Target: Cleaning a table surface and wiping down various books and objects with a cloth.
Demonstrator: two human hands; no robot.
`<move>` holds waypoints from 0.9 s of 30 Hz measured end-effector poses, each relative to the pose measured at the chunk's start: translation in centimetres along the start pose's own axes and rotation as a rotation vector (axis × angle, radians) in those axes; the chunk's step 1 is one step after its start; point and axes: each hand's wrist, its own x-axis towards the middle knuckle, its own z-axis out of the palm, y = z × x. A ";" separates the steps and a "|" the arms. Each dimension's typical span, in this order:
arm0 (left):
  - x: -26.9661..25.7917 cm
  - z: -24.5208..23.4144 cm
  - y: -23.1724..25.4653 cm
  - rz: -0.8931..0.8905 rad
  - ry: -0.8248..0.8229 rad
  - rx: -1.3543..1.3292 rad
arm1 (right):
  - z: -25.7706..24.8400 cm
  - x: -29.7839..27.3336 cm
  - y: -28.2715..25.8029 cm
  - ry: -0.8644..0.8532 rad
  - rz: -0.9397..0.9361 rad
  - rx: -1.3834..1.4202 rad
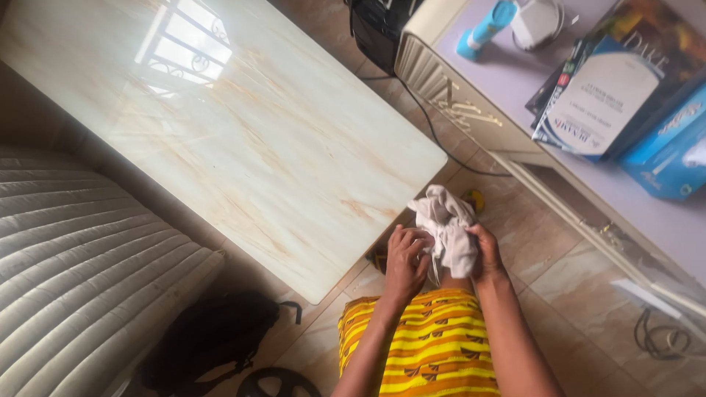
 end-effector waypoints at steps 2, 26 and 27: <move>-0.5 0.1 0.4 -0.127 -0.039 -0.205 | 5.4 -1.3 -0.2 0.030 -0.075 -0.076; -1.7 1.3 -5.5 -0.501 0.082 -0.518 | 10.0 -3.4 0.8 0.027 -0.336 -0.687; -1.5 0.8 -5.4 -0.462 0.058 -0.496 | 10.1 -3.6 0.5 0.123 -0.332 -0.558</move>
